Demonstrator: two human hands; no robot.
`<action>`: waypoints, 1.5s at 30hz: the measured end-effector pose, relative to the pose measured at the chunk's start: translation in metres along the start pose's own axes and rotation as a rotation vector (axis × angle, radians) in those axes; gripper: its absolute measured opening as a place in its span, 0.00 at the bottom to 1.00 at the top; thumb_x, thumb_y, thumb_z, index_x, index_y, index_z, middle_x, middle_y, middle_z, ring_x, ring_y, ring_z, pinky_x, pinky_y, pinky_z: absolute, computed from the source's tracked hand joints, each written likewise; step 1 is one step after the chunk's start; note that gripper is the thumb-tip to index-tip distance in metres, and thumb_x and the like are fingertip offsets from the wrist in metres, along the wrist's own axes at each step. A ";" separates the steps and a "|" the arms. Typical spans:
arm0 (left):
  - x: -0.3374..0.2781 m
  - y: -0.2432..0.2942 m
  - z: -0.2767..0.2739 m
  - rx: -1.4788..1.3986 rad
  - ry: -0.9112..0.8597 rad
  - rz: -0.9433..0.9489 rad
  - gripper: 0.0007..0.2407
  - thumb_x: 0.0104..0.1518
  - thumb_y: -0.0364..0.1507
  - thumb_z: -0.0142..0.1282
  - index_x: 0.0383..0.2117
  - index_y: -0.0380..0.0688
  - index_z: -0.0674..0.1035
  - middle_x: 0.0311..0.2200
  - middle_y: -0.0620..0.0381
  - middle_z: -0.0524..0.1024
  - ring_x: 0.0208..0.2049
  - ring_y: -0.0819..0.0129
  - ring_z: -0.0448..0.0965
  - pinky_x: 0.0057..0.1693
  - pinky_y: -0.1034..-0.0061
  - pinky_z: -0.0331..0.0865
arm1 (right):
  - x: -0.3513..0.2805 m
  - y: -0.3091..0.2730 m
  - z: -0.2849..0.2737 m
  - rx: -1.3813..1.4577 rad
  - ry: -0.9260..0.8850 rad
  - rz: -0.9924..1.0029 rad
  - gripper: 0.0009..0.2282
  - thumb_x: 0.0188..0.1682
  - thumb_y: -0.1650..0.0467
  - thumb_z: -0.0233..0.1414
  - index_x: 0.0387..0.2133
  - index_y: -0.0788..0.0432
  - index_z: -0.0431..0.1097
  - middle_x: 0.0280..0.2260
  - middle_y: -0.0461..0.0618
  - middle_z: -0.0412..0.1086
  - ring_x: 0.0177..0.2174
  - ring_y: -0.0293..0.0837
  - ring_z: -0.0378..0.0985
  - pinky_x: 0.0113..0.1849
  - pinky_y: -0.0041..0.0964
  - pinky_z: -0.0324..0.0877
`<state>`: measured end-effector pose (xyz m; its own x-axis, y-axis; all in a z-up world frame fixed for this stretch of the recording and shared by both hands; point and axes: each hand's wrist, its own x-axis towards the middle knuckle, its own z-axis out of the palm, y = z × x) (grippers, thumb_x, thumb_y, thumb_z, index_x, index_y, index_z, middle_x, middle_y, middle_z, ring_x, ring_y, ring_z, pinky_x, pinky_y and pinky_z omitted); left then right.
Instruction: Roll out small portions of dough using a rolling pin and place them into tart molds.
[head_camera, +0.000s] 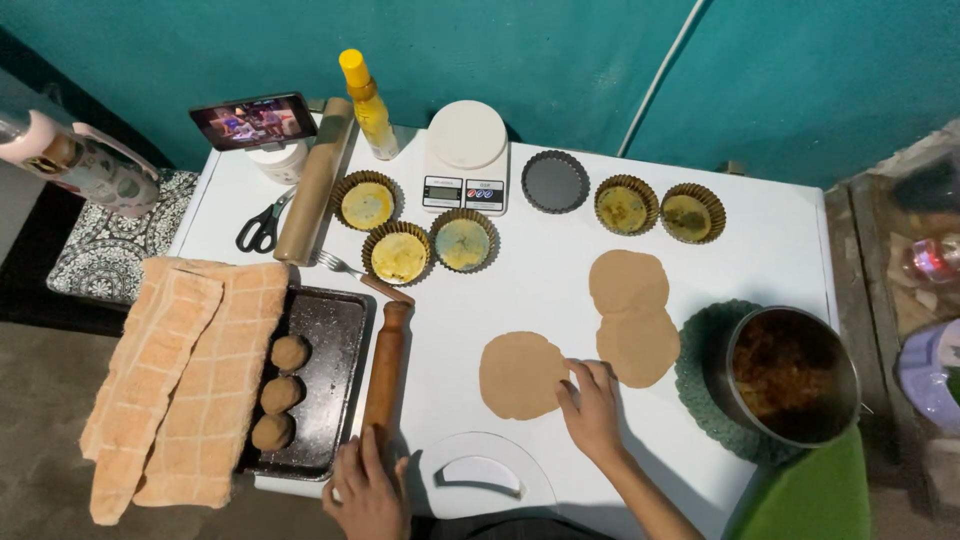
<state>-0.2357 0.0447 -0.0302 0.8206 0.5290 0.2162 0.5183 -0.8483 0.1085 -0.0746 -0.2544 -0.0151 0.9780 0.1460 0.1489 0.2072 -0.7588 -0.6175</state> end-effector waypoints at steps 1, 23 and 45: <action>0.006 0.010 -0.002 -0.002 0.003 0.000 0.28 0.54 0.48 0.52 0.61 0.51 0.71 0.55 0.49 0.69 0.58 0.55 0.68 0.60 0.51 0.58 | 0.009 -0.003 0.001 -0.001 0.002 -0.002 0.17 0.46 0.71 0.58 0.50 0.61 0.71 0.46 0.54 0.66 0.49 0.55 0.67 0.51 0.49 0.64; 0.132 0.176 0.049 -0.785 -0.386 0.475 0.10 0.54 0.22 0.58 0.42 0.41 0.76 0.37 0.46 0.74 0.40 0.48 0.73 0.48 0.58 0.69 | 0.064 -0.018 0.034 0.004 -0.057 0.013 0.05 0.47 0.70 0.58 0.34 0.53 0.71 0.36 0.48 0.68 0.40 0.54 0.68 0.43 0.50 0.62; 0.149 0.141 0.022 -0.768 -0.857 0.973 0.09 0.52 0.26 0.60 0.38 0.50 0.86 0.36 0.57 0.84 0.38 0.57 0.83 0.45 0.64 0.75 | 0.015 -0.044 -0.037 0.423 -0.349 0.016 0.05 0.45 0.74 0.61 0.34 0.61 0.78 0.31 0.49 0.71 0.31 0.46 0.77 0.33 0.40 0.73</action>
<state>-0.0352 0.0044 -0.0041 0.7889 -0.6085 -0.0856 -0.3217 -0.5276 0.7862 -0.0694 -0.2420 0.0430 0.9159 0.3926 -0.0836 0.1128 -0.4515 -0.8851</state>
